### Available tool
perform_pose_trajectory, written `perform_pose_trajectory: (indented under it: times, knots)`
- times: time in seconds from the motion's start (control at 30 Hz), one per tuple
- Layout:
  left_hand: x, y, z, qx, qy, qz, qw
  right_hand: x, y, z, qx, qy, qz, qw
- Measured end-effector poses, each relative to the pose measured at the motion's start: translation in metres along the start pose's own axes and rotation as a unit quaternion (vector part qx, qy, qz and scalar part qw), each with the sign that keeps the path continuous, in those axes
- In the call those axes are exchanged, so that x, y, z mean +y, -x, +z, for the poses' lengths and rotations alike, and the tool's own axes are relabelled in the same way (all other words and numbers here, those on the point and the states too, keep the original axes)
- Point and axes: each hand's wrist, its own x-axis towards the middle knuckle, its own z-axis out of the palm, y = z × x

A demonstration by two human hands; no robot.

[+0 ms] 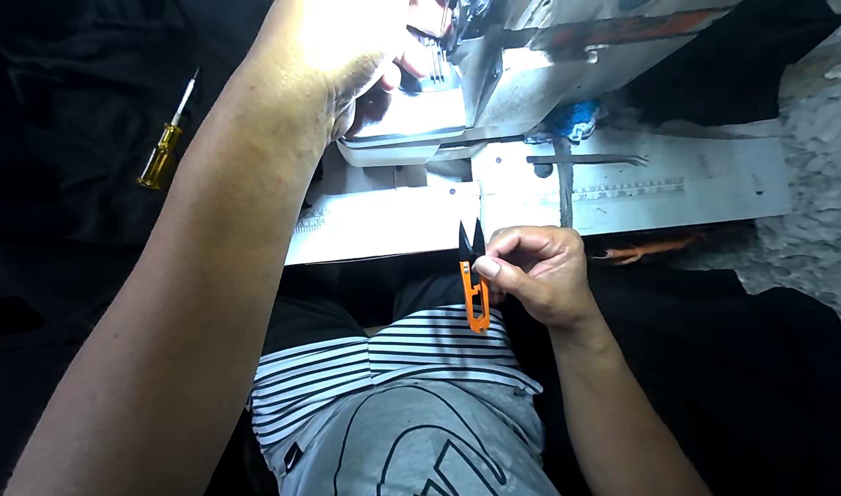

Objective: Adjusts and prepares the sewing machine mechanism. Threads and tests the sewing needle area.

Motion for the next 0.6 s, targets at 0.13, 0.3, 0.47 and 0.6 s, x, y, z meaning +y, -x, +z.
perform_pose_trajectory:
  times: [0.13,0.3,0.47,0.6]
  knots:
    - [0.0,-0.001,-0.001,-0.001,-0.018,-0.008,1.0,0.0,-0.002,0.004,0.014,0.006,0.03,0.999]
    - [0.001,0.005,-0.002,0.014,-0.007,0.037,0.999,-0.004,-0.006,0.014,0.048,0.03,0.06,0.997]
    - [-0.032,0.068,-0.051,0.159,-0.119,0.222,0.955,-0.026,-0.035,0.034,0.075,0.092,0.094,0.988]
    - [-0.063,0.104,-0.137,0.295,-0.194,0.154,0.923,-0.031,-0.06,0.029,0.034,0.249,0.136,0.958]
